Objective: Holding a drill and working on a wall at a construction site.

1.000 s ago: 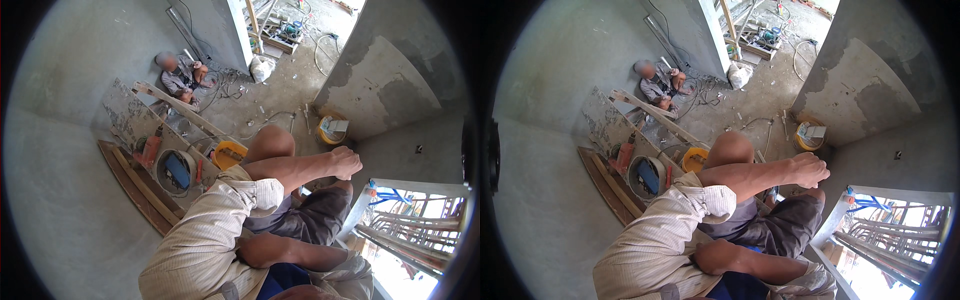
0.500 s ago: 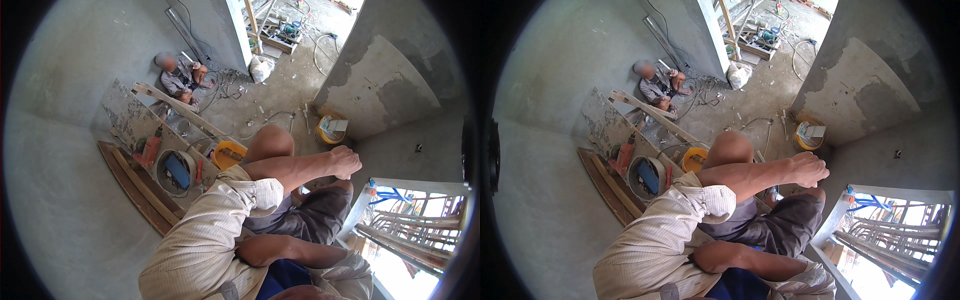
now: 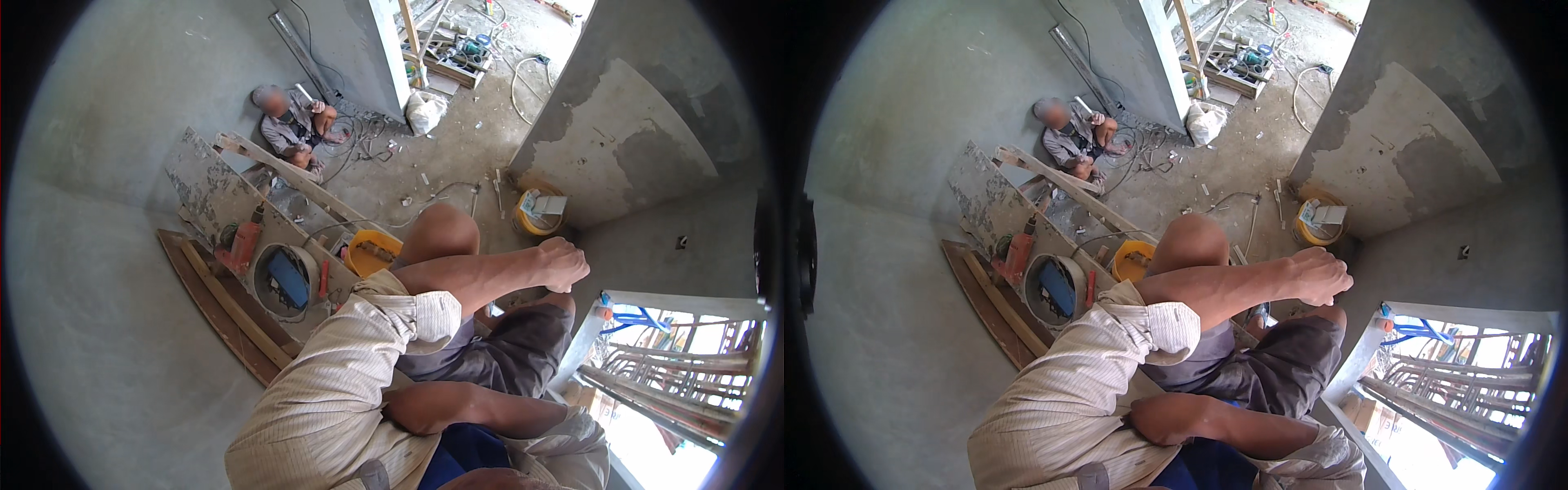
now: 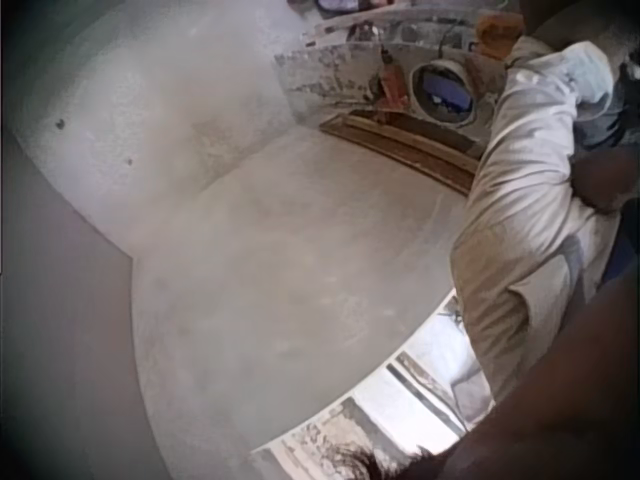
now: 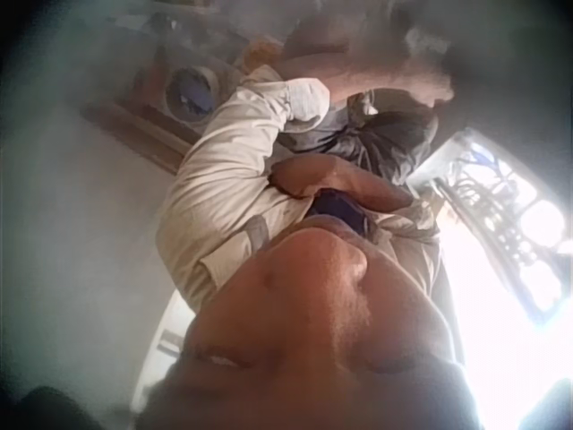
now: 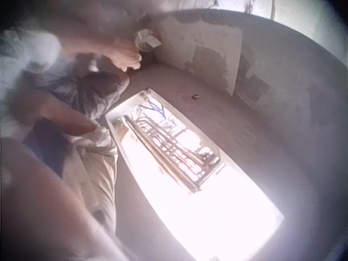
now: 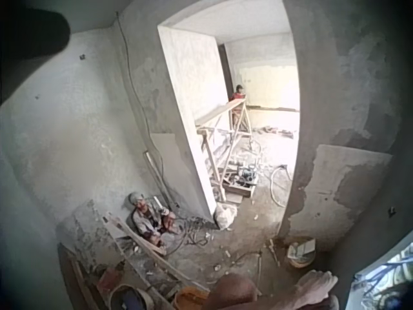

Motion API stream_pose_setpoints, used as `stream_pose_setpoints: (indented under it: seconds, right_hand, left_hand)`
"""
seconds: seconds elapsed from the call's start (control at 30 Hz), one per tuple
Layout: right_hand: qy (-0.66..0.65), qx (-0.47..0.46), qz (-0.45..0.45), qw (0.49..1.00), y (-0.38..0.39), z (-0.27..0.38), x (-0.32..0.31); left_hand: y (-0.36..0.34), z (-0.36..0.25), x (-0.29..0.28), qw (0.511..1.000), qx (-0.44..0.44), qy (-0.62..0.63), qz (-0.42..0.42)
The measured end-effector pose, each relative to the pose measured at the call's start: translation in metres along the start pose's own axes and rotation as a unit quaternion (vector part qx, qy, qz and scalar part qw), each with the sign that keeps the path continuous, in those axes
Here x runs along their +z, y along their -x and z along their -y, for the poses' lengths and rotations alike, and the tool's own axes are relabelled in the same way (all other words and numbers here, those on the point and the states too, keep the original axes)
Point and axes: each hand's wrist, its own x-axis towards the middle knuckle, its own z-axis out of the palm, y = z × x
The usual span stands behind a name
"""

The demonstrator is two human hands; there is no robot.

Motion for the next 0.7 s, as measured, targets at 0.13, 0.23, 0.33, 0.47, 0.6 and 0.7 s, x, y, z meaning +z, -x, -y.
stream_pose_setpoints:
  seconds: [0.13, 0.23, 0.33, 0.47, 0.6, 0.7]
  right_hand:
    - [0.004, -0.015, 0.000, 1.000, -0.001, -0.005, 0.004]
    - [0.003, -0.024, -0.002, 1.000, -0.002, -0.009, 0.009]
    - [0.008, -0.030, -0.005, 1.000, 0.000, -0.013, 0.011]
    - [0.013, -0.058, 0.005, 0.998, -0.011, -0.027, 0.031]
    - [0.000, -0.040, -0.016, 0.999, -0.003, -0.012, 0.016]
    - [0.025, -0.051, -0.024, 0.998, 0.003, 0.006, -0.004]
  left_hand:
    - [0.004, 0.001, -0.004, 1.000, 0.007, 0.008, -0.018]
    - [0.001, 0.001, -0.005, 1.000, 0.011, 0.009, -0.020]
    - [-0.003, -0.001, -0.003, 1.000, 0.020, -0.004, -0.023]
    - [0.004, 0.004, 0.007, 0.999, 0.019, 0.004, -0.040]
    - [-0.001, -0.003, 0.008, 0.998, 0.022, 0.052, -0.019]
    - [0.004, -0.002, 0.008, 0.999, 0.015, 0.039, 0.005]
